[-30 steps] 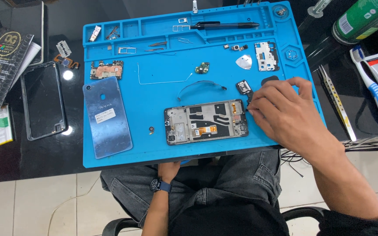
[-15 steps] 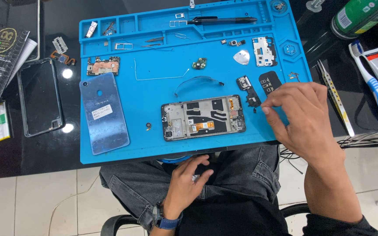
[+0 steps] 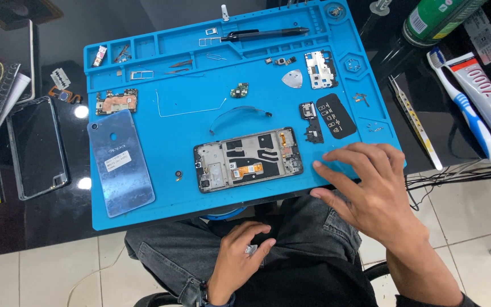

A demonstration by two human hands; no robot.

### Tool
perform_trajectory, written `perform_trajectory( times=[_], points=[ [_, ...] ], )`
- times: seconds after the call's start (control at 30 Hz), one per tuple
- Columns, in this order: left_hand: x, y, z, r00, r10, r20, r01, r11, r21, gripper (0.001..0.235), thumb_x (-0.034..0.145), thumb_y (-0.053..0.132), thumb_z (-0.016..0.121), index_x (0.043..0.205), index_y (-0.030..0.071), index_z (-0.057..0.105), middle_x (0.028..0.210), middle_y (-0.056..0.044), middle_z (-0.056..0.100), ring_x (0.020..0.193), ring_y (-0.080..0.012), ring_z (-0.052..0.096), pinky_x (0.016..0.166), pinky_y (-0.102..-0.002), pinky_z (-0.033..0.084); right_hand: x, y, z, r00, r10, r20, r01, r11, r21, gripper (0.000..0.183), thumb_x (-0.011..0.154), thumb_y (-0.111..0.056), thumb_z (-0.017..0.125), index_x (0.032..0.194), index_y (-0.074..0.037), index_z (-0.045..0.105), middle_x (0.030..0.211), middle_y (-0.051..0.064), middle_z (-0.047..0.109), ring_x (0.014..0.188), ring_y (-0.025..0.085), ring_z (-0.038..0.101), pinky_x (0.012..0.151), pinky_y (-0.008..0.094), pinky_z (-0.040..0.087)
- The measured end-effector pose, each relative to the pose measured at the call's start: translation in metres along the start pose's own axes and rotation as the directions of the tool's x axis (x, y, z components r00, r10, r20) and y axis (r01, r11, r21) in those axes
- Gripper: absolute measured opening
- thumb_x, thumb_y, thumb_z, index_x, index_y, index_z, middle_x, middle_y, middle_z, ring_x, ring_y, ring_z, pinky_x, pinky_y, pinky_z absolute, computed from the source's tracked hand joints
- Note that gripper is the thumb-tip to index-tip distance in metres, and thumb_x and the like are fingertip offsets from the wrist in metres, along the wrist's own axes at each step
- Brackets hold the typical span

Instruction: The person cleans a small component with a tissue, then uses a soldering iron to heat and separate a flex cable from a small orange frame. The disassembled phone parts remain on the blue mat throughout.

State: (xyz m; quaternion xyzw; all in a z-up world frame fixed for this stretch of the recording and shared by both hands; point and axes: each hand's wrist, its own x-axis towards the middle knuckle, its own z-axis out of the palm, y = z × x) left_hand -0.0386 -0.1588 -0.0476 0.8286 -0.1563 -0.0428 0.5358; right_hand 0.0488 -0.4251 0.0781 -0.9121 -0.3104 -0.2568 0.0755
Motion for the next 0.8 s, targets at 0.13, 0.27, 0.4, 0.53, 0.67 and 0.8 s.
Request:
perform_trajectory(
  times=[0.13,0.27,0.4,0.53,0.67,0.8],
  points=[
    [0.002,0.006,-0.002,0.993,-0.102,-0.051,0.095,0.988,-0.122,0.021,0.095,0.027,0.073,0.106,0.009,0.076,0.102,-0.004,0.076,0.083,-0.0159,0.07,0.065,-0.032,0.05,-0.012,-0.011,0.002,0.986,0.041,-0.164,-0.012,0.984,0.178,0.013,0.091,-0.018,0.084,0.094,-0.016,0.072,0.108,0.004,0.069,0.103,0.028,0.062,0.093,0.048,0.039],
    [0.005,0.011,0.003,0.983,-0.156,-0.102,0.126,0.96,-0.25,0.012,0.093,0.023,0.075,0.097,0.012,0.078,0.094,-0.002,0.078,0.064,-0.0111,0.053,0.06,-0.03,0.045,-0.028,-0.035,0.024,0.94,0.106,-0.325,-0.01,0.959,0.282,0.008,0.09,-0.016,0.078,0.086,-0.011,0.073,0.095,0.005,0.069,0.091,0.026,0.062,0.083,0.042,0.044],
    [0.002,0.006,0.014,0.991,-0.119,-0.059,0.065,0.82,-0.568,0.04,0.096,0.034,0.072,0.119,0.002,0.074,0.094,-0.008,0.071,0.068,-0.0118,0.057,0.062,-0.028,0.046,-0.037,-0.07,0.045,0.922,0.182,-0.342,0.009,0.873,0.488,0.01,0.089,-0.019,0.076,0.085,-0.012,0.071,0.096,0.002,0.067,0.087,0.021,0.063,0.081,0.038,0.048],
    [0.001,0.005,0.021,0.974,-0.222,-0.037,0.146,0.748,-0.648,0.041,0.093,0.039,0.074,0.108,0.0,0.076,0.085,-0.005,0.071,0.07,-0.0107,0.06,0.065,-0.029,0.052,-0.041,-0.095,0.069,0.965,0.15,-0.214,0.003,0.813,0.583,0.011,0.099,-0.017,0.065,0.102,-0.009,0.073,0.103,0.006,0.066,0.092,0.023,0.064,0.082,0.036,0.048],
    [-0.004,-0.024,0.019,0.918,-0.379,-0.119,0.259,0.799,-0.543,0.026,0.086,0.03,0.081,0.09,0.005,0.08,0.079,-0.003,0.078,0.074,-0.0097,0.067,0.068,-0.028,0.054,-0.05,-0.095,0.083,0.991,0.106,-0.079,-0.041,0.815,0.577,0.013,0.1,-0.015,0.064,0.111,-0.013,0.069,0.114,0.008,0.066,0.105,0.028,0.061,0.084,0.041,0.045],
    [0.001,-0.061,0.0,0.795,-0.55,-0.255,0.301,0.722,-0.623,0.022,0.091,0.015,0.073,0.072,0.005,0.075,0.071,-0.011,0.08,0.066,-0.0162,0.073,0.067,-0.032,0.054,-0.055,-0.08,0.068,0.992,0.079,-0.096,-0.018,0.854,0.519,0.027,0.095,-0.015,0.07,0.122,-0.013,0.069,0.121,0.009,0.066,0.105,0.027,0.064,0.087,0.043,0.047]
  ],
)
